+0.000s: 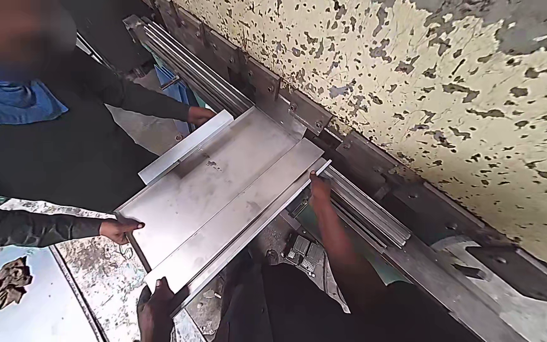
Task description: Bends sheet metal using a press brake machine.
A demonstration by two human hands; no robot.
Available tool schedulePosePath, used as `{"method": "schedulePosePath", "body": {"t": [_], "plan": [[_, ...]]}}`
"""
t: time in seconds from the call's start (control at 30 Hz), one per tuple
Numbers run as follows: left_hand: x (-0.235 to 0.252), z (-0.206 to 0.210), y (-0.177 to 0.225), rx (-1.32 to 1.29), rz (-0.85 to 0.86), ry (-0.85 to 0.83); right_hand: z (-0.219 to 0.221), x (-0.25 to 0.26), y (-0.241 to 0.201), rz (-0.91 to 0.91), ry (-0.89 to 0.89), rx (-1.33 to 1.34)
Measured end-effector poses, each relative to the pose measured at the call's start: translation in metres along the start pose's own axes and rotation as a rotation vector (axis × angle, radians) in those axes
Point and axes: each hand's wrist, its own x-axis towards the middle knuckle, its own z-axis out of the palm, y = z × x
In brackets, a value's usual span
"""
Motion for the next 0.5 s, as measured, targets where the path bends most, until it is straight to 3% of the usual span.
{"method": "schedulePosePath", "body": {"t": [0.5], "plan": [[0.03, -0.011, -0.009, -0.124, -0.05, -0.13, -0.003, 0.009, 0.009, 0.028, -0.009, 0.178]]}}
